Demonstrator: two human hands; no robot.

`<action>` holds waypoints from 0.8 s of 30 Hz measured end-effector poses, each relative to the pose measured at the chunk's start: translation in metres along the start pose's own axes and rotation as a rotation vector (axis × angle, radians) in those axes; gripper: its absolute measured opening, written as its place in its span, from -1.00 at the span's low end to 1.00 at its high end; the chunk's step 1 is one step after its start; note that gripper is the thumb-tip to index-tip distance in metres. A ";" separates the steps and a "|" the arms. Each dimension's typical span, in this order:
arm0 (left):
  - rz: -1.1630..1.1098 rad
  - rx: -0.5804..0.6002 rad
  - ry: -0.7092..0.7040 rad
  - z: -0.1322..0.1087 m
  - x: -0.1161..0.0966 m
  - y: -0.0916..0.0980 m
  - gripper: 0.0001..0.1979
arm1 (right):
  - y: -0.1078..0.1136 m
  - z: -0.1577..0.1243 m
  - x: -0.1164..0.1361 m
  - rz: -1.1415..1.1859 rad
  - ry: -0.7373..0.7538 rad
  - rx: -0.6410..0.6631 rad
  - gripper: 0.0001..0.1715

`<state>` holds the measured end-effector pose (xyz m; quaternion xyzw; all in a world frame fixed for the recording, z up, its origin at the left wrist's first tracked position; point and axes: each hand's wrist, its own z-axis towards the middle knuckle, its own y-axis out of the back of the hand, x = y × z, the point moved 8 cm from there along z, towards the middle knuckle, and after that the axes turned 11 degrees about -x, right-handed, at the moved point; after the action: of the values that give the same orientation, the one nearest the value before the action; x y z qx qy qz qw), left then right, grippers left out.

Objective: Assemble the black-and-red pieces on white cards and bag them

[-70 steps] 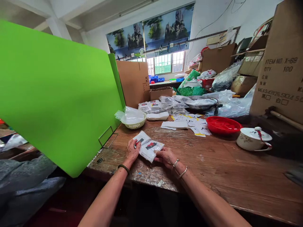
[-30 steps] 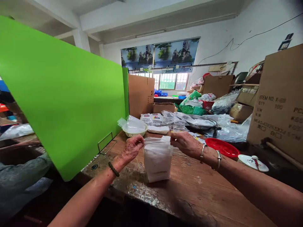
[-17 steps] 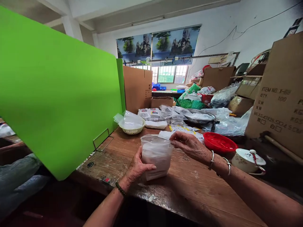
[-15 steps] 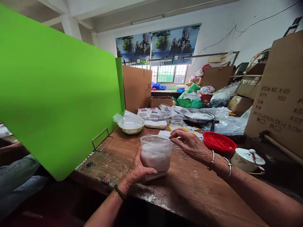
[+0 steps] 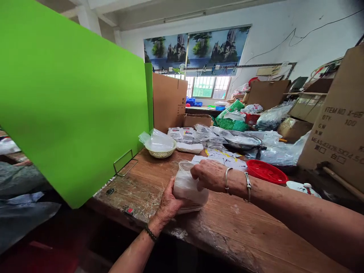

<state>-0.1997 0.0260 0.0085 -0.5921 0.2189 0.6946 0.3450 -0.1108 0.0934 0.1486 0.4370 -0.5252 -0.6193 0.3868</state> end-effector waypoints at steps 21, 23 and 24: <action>0.022 -0.013 -0.073 -0.004 -0.004 -0.002 -0.24 | -0.013 0.004 0.005 0.015 -0.058 0.272 -0.66; 0.042 -0.020 -0.085 -0.004 -0.006 -0.001 -0.26 | -0.011 0.004 0.007 -0.035 -0.056 0.263 -0.71; 0.056 -0.024 -0.093 -0.004 -0.007 -0.001 -0.27 | -0.011 0.003 0.007 -0.045 -0.075 0.273 -0.74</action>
<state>-0.1960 0.0221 0.0141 -0.5571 0.2109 0.7331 0.3282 -0.1159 0.0892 0.1373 0.4737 -0.6088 -0.5664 0.2901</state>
